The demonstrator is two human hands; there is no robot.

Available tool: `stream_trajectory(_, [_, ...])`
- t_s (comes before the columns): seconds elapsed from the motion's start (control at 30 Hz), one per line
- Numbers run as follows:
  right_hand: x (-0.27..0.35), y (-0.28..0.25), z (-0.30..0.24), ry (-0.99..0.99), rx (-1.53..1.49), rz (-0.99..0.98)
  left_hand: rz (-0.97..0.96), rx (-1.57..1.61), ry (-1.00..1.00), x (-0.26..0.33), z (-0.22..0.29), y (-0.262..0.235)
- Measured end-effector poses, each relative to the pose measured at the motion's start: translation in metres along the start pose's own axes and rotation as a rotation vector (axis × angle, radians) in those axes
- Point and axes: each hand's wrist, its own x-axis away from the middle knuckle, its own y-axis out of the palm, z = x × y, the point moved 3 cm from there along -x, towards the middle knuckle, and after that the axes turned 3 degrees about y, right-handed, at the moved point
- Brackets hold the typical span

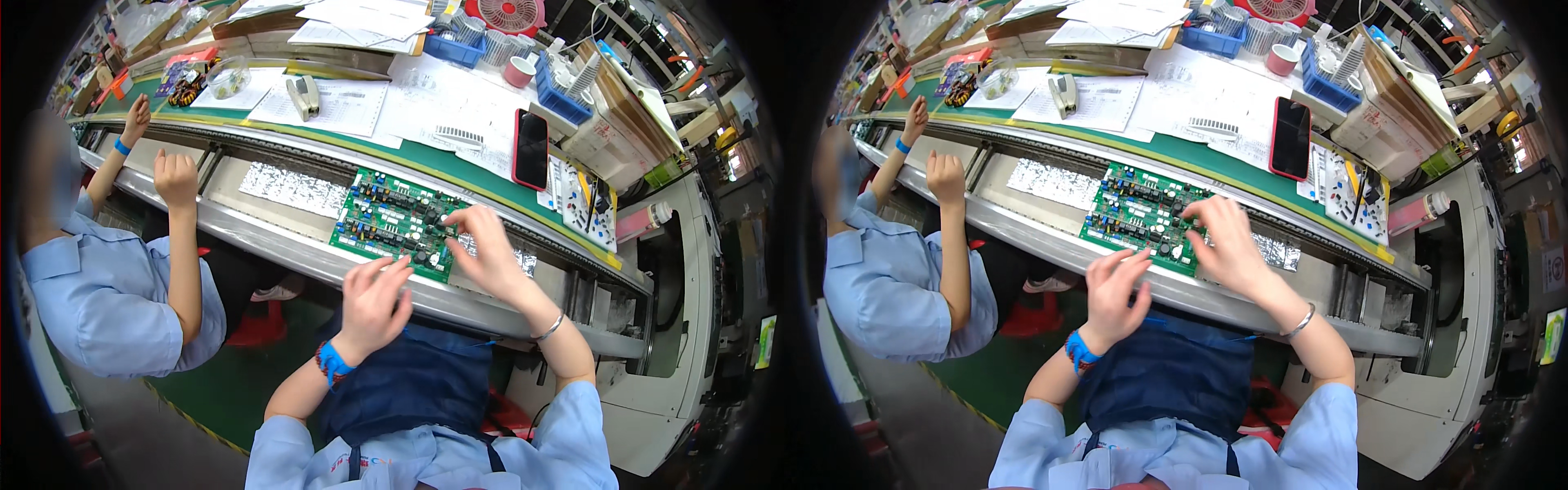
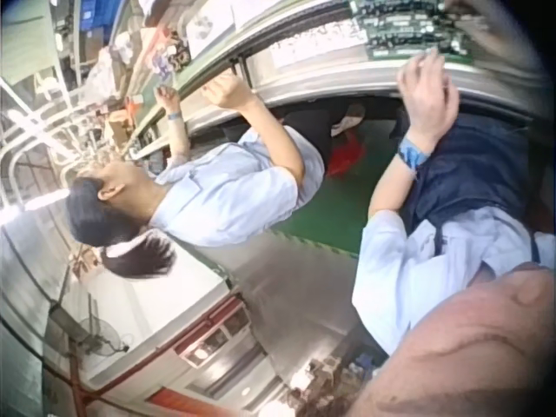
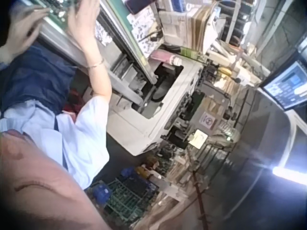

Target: The person assembles electronic circuit boards on a factory workbench. They pick up small components from a tray and insert them into slots on the green boards, then press them down to secure them. The person handles multiple boards sequentially, moving them along the workbench as they work.

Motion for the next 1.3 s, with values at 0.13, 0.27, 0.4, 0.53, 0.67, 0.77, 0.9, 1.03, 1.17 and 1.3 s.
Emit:
stream_trajectory(0.13, [-0.002, -0.018, 0.013, 0.035, 0.076, 0.092, -0.063, 0.013, 0.033, -0.002, 0.008, 0.015])
stream_trajectory(0.27, [-0.004, -0.017, 0.025, 0.079, 0.074, 0.048, -0.081, -0.022, 0.058, -0.004, 0.01, 0.02])
stream_trajectory(0.4, [-0.01, -0.007, 0.034, 0.062, 0.007, -0.004, -0.076, -0.04, 0.052, -0.004, 0.013, 0.023])
stream_trajectory(0.53, [-0.015, 0.0, 0.04, 0.046, 0.078, -0.001, -0.044, -0.044, 0.044, -0.003, 0.013, 0.028])
stream_trajectory(0.67, [-0.016, -0.002, 0.032, 0.088, 0.198, -0.011, -0.021, -0.036, 0.033, -0.001, 0.015, 0.032])
stream_trajectory(0.77, [-0.015, -0.003, 0.029, 0.077, 0.187, 0.022, -0.029, -0.035, 0.028, 0.001, 0.017, 0.033])
stream_trajectory(0.9, [-0.007, 0.0, 0.023, 0.003, 0.031, 0.051, -0.046, -0.018, 0.011, 0.0, 0.024, 0.03])
stream_trajectory(1.03, [0.008, 0.0, -0.003, -0.085, -0.013, -0.019, -0.003, 0.065, 0.059, 0.007, 0.022, 0.02])
stream_trajectory(1.17, [0.017, 0.002, -0.011, -0.126, 0.028, -0.086, 0.06, 0.032, 0.05, 0.014, 0.013, 0.005])
stream_trajectory(1.3, [0.023, 0.004, -0.009, -0.124, 0.037, -0.168, 0.147, -0.009, 0.027, 0.015, 0.004, -0.007])
